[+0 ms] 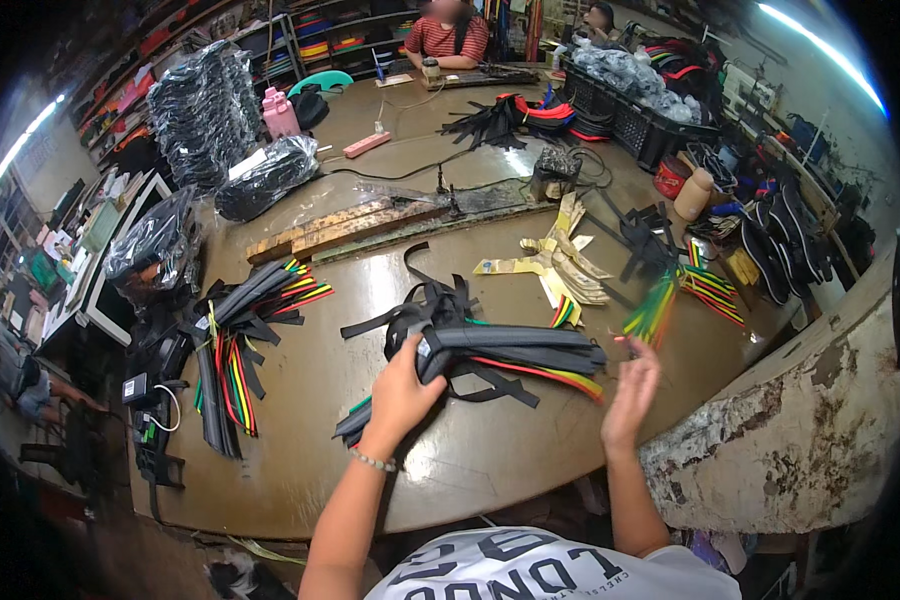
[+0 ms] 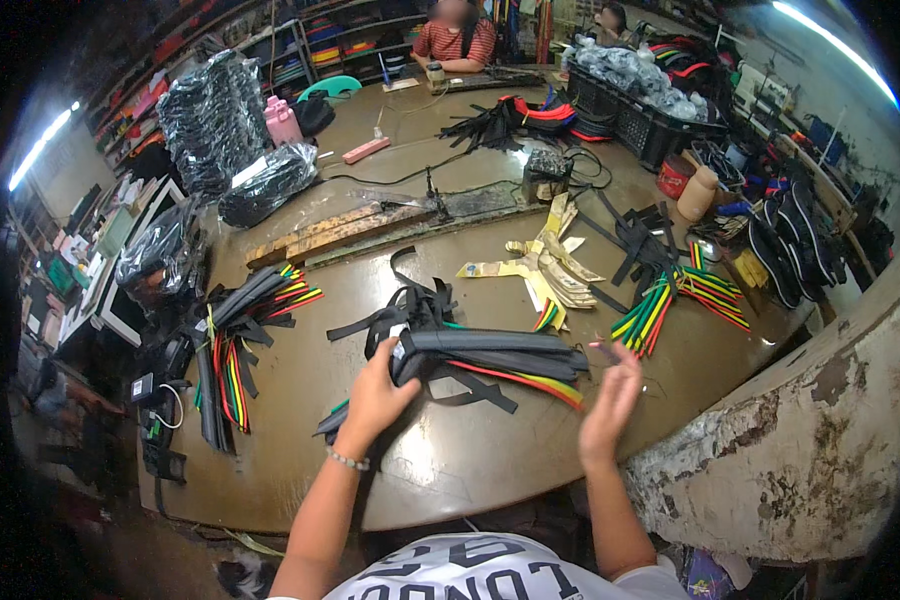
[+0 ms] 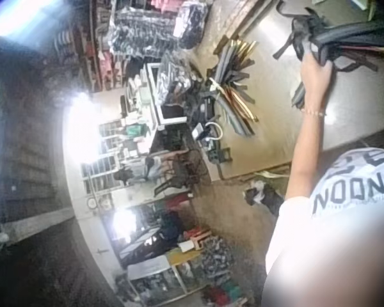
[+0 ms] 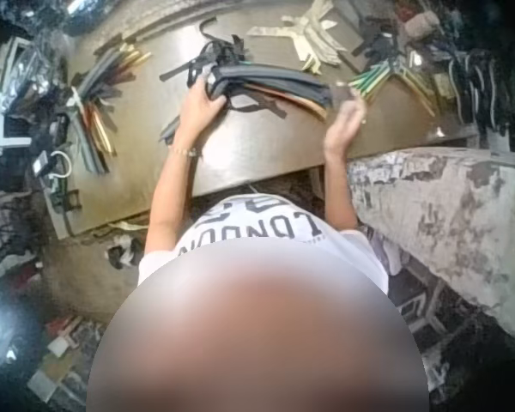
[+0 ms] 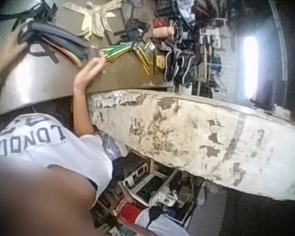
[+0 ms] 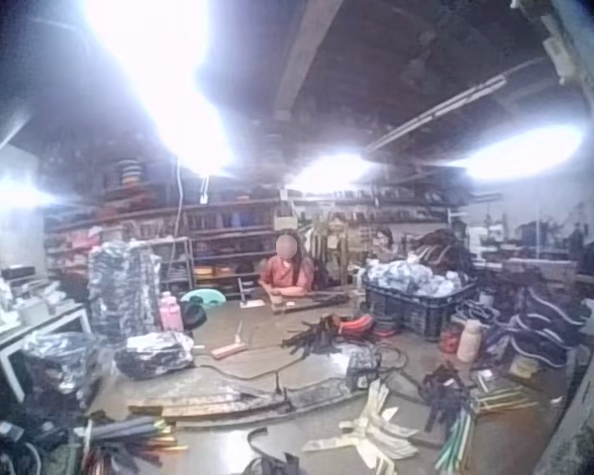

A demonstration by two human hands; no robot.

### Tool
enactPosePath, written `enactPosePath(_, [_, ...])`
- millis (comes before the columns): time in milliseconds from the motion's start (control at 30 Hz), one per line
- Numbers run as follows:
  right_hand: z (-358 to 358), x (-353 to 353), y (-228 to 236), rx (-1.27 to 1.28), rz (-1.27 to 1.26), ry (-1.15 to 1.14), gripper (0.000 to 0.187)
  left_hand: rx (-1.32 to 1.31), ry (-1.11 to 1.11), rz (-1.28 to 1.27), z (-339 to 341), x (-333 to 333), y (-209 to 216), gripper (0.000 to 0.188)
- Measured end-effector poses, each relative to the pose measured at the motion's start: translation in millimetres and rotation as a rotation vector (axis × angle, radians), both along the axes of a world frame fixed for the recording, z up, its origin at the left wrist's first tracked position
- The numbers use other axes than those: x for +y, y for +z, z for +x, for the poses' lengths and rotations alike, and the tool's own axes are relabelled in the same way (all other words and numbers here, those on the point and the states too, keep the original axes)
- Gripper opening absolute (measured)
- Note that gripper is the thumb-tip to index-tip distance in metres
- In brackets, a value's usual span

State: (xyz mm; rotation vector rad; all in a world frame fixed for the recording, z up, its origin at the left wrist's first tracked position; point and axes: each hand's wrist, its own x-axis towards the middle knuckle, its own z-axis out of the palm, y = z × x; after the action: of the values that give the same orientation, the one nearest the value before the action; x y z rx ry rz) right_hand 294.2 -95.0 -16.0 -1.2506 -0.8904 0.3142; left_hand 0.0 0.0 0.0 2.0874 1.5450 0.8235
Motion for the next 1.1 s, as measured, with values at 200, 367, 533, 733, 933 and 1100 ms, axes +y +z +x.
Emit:
enactPosePath(200, [9.4,-33.9,22.1,0.128,0.163,-0.089,0.024,-0.197,0.088,0.158,-5.4,15.2,38.9,0.061])
enactPosePath(367, [-26.4,-24.5,32.0,0.231,0.095,0.01,0.025,0.311,0.066,0.08,-15.5,-25.3,18.0,0.065])
enactPosePath(533, [-75.2,19.5,52.0,0.225,0.047,0.522,0.019,0.327,0.124,0.224,-18.6,-44.8,-3.9,0.065])
enactPosePath(733, [-136.6,84.7,18.1,0.185,-0.075,0.843,0.016,0.205,0.13,0.379,-22.9,-45.8,-7.0,0.054])
enactPosePath(933, [-143.9,85.3,-14.8,0.036,-0.114,0.73,0.016,0.185,0.138,0.36,-25.6,-41.9,-7.5,0.041])
enactPosePath(1100, [-141.4,80.8,-9.6,0.111,-0.125,0.753,0.019,0.241,0.182,0.342,-19.1,-42.6,-3.3,0.041])
